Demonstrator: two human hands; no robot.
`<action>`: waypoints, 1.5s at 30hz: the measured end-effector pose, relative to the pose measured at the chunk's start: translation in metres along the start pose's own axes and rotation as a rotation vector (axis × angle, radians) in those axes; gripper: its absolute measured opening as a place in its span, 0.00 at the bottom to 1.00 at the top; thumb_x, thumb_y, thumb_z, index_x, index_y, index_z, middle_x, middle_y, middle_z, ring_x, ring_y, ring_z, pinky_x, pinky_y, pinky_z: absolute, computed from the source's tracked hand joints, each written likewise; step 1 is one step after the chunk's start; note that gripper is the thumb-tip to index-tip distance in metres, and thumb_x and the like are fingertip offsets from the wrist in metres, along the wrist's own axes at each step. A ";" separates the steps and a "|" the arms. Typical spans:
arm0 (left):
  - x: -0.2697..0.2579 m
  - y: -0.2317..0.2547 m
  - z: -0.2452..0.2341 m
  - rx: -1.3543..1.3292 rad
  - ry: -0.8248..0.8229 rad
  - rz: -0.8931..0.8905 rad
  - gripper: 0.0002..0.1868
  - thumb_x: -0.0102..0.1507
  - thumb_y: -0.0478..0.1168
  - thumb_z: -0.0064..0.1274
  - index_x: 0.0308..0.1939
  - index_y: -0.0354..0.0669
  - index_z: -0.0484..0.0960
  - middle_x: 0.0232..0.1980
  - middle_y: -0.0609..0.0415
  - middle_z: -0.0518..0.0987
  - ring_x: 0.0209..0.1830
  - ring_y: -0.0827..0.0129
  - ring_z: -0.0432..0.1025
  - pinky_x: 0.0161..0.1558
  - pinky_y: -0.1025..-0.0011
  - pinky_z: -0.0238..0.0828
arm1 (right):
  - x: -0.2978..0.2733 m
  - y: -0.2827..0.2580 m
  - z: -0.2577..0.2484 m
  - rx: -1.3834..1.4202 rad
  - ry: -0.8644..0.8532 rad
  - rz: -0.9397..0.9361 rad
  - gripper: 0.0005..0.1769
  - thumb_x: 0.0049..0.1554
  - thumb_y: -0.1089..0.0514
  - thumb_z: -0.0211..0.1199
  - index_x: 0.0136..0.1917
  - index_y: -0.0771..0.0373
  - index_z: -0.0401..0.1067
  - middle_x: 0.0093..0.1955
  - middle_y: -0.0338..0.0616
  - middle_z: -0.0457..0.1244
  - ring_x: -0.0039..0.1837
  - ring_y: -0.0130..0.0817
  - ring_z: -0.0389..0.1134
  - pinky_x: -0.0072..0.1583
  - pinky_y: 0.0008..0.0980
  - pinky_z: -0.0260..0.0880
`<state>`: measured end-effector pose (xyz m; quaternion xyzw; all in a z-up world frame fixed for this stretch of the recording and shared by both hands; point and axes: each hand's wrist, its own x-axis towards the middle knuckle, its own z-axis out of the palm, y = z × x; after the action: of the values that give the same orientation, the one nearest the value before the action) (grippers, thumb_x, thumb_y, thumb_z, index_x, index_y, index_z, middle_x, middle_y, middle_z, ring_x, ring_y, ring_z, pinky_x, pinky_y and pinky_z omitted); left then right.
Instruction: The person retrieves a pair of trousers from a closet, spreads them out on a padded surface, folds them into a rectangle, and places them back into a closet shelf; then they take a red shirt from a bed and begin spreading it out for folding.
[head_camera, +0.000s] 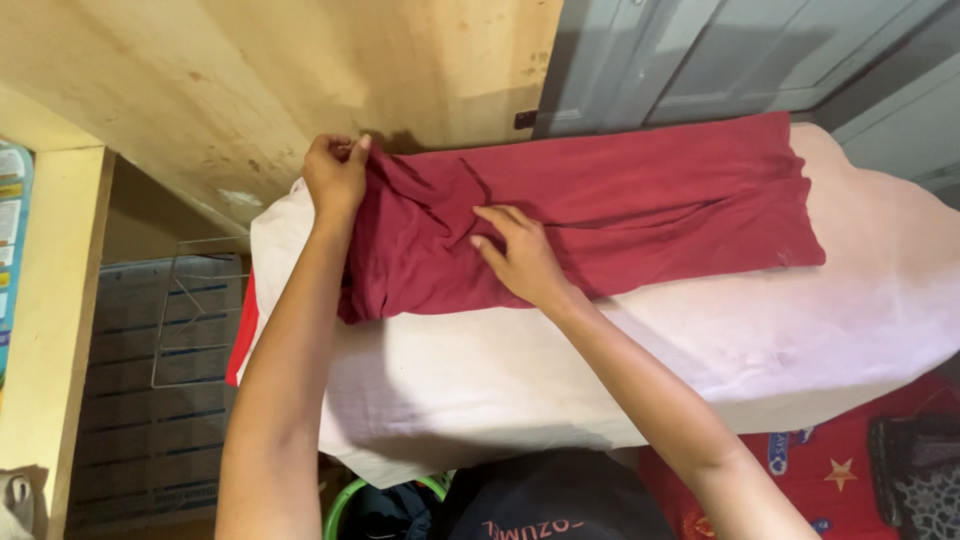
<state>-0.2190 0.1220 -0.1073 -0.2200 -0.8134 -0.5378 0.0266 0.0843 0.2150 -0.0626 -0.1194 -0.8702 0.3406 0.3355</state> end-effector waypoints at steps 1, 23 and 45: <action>-0.005 0.002 -0.005 0.018 -0.016 -0.027 0.20 0.59 0.44 0.71 0.43 0.33 0.80 0.40 0.46 0.84 0.39 0.62 0.80 0.44 0.67 0.76 | -0.001 0.002 -0.002 0.044 0.033 0.065 0.18 0.60 0.60 0.66 0.62 0.67 0.73 0.57 0.57 0.69 0.59 0.47 0.72 0.58 0.40 0.72; -0.060 0.001 -0.047 -0.014 -0.198 -0.399 0.14 0.63 0.42 0.66 0.45 0.33 0.85 0.41 0.50 0.83 0.40 0.67 0.76 0.44 0.70 0.73 | 0.062 0.069 0.033 0.332 0.123 0.846 0.21 0.56 0.61 0.69 0.62 0.65 0.72 0.48 0.53 0.71 0.38 0.34 0.70 0.40 0.32 0.70; -0.161 0.129 0.004 0.214 -0.442 0.899 0.13 0.64 0.38 0.58 0.51 0.39 0.82 0.56 0.48 0.79 0.58 0.55 0.72 0.57 0.57 0.63 | -0.109 0.226 -0.266 -0.681 0.280 0.333 0.15 0.61 0.54 0.72 0.61 0.54 0.80 0.65 0.47 0.67 0.70 0.48 0.63 0.69 0.52 0.54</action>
<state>-0.0231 0.1143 -0.0431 -0.6525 -0.6752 -0.3276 0.1051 0.3380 0.4706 -0.1250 -0.4084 -0.8479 0.0630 0.3321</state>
